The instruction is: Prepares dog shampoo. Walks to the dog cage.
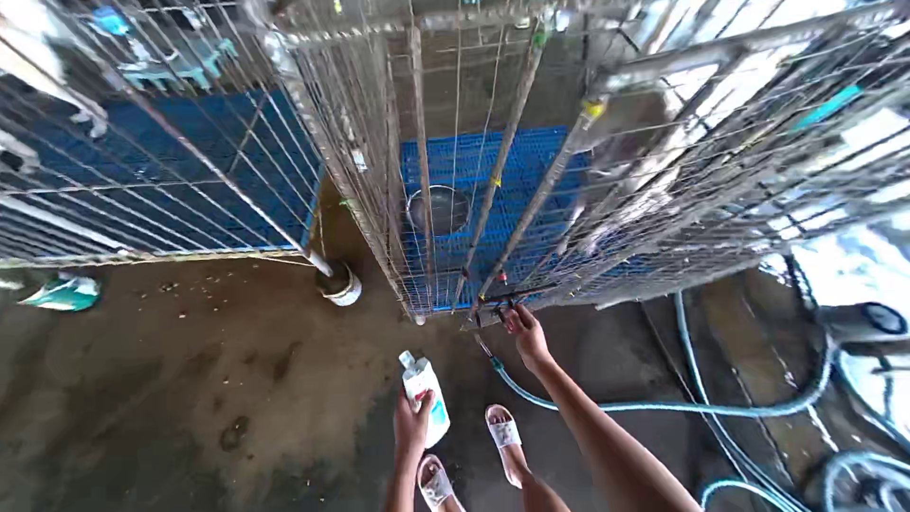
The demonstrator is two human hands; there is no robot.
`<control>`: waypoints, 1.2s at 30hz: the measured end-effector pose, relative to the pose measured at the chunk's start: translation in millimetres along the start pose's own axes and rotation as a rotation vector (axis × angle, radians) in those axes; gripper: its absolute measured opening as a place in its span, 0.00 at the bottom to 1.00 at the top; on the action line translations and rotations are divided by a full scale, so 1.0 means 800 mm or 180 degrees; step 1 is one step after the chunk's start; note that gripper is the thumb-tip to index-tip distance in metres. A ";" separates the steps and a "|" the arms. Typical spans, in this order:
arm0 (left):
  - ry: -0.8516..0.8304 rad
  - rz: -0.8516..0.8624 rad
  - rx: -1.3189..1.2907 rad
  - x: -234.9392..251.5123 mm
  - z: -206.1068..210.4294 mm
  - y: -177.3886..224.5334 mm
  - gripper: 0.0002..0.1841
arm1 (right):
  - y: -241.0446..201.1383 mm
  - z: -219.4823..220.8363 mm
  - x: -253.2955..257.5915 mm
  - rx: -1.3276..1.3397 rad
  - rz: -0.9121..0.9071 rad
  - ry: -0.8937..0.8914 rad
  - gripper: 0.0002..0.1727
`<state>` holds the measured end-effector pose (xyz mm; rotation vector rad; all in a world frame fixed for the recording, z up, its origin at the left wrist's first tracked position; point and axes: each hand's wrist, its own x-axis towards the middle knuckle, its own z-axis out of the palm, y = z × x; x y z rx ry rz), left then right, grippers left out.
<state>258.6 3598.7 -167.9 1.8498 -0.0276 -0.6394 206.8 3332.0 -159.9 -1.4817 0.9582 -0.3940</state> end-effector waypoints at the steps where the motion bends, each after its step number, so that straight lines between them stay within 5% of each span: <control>1: -0.0199 0.0077 0.0129 0.021 0.003 -0.002 0.32 | 0.011 -0.010 -0.017 0.0003 -0.0027 0.0116 0.17; 10: -0.1344 0.0311 0.0686 0.083 0.066 0.030 0.30 | 0.091 -0.168 -0.176 0.0404 0.0159 0.1426 0.23; 18: -0.1615 0.0248 0.0551 0.108 0.188 0.030 0.29 | 0.122 -0.306 -0.159 0.0770 0.0311 0.1840 0.22; 26: -0.1342 0.0640 0.0346 0.152 0.289 0.062 0.31 | 0.136 -0.359 -0.159 0.0671 0.0007 0.1484 0.10; 30: -0.1250 0.0788 0.0427 0.182 0.316 0.080 0.32 | 0.069 -0.327 -0.143 0.0437 0.0535 0.2103 0.13; 31: -0.1263 0.0819 0.0433 0.190 0.321 0.084 0.32 | 0.071 -0.336 -0.148 0.0227 0.0535 0.1849 0.17; 34: -0.1328 0.0918 0.0368 0.207 0.335 0.091 0.31 | 0.165 -0.358 -0.182 0.0894 0.0102 0.1726 0.27; 35: -0.1325 0.0911 0.0337 0.214 0.341 0.094 0.31 | 0.220 -0.375 -0.205 0.1194 0.0074 0.1188 0.29; 36: -0.1335 0.0842 0.0313 0.222 0.346 0.097 0.31 | 0.252 -0.356 -0.213 0.1620 0.0497 0.1671 0.26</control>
